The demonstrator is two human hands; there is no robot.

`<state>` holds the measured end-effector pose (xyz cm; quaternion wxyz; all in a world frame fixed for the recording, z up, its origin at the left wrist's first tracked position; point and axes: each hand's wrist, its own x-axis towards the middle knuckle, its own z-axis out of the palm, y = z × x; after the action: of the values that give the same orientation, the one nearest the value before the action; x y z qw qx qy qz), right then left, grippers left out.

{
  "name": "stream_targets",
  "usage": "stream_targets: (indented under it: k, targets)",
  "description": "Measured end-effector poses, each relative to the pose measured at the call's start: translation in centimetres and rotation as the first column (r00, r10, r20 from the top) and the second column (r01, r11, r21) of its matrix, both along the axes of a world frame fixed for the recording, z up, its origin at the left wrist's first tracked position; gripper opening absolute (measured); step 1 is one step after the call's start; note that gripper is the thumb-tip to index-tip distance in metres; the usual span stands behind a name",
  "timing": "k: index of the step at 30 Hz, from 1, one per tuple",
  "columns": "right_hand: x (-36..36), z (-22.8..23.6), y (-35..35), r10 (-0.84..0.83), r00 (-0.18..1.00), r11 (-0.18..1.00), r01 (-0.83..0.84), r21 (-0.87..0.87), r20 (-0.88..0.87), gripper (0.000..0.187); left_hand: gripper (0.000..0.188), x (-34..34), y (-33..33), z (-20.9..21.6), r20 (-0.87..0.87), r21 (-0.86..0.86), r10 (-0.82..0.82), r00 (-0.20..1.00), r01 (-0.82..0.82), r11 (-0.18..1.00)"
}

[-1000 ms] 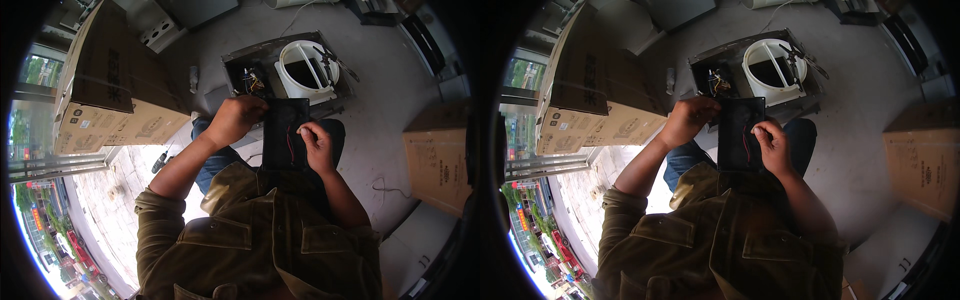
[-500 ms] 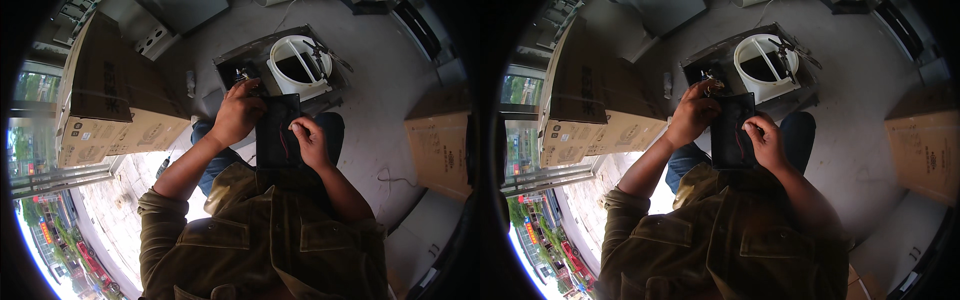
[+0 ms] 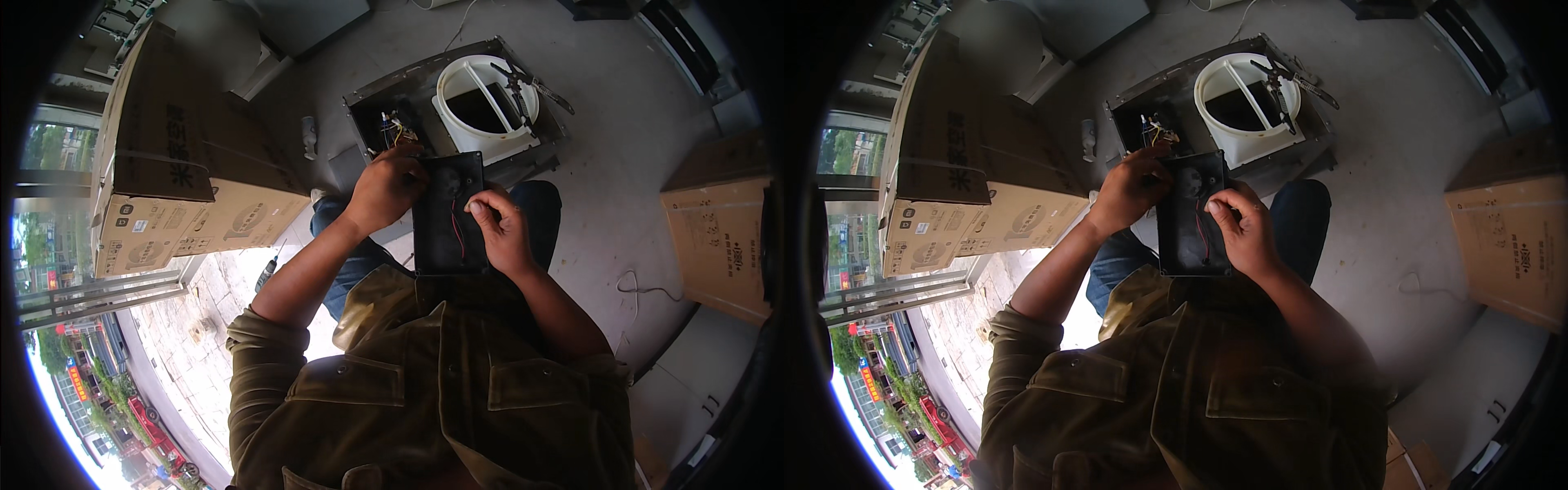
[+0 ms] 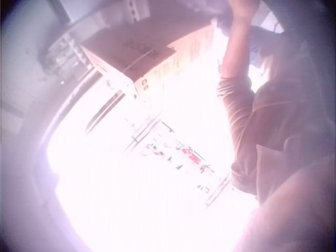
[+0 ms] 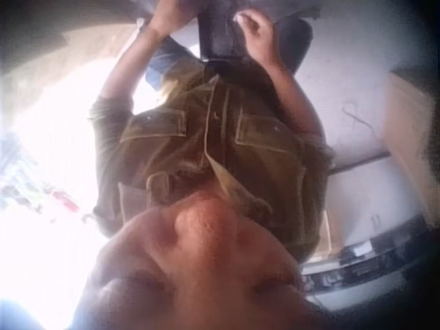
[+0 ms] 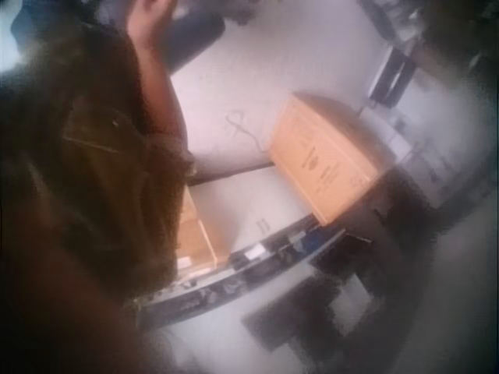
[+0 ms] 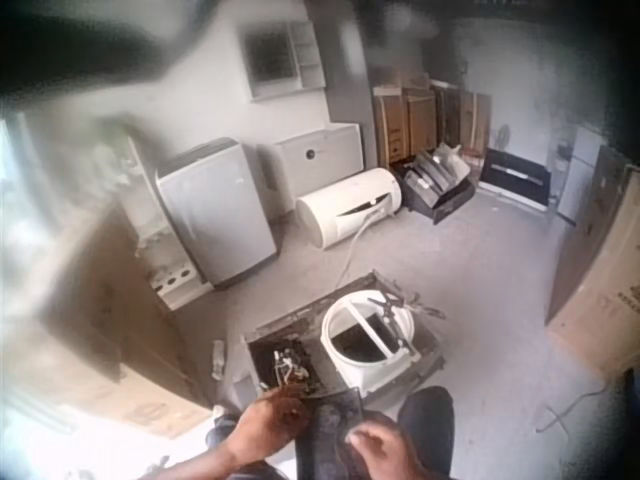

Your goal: The person wipes a black rectangular electronic device with a white cloth, then moves indoors and connects wires to the device while seated on the floor.

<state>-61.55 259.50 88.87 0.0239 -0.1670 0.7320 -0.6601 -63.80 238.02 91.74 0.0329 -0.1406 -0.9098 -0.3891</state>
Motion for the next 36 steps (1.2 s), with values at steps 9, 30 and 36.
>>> stream_targets:
  k: [9, 30, 36]
  targets:
    - [-0.1, -0.5, 0.1, 0.011, 1.000, 1.000, -0.011, 0.005, -0.019, 0.013, 0.019, 0.1, 0.2, -1.2, 0.115, 0.194, 0.058, 0.992, -0.080, 0.978]
    - [-0.3, -1.9, 0.0, 0.031, 0.972, 0.998, -0.019, -0.055, 0.232, 0.011, 0.060, 5.2, 2.6, -2.8, 0.735, 0.648, -0.109, 0.670, -0.645, 0.406]
    - [-1.5, -2.2, 1.6, -0.170, 0.968, 0.969, 0.199, -0.146, 0.187, 0.008, 0.051, 5.2, 2.0, -3.9, 0.707, 0.653, -0.050, 0.706, -0.623, 0.431]
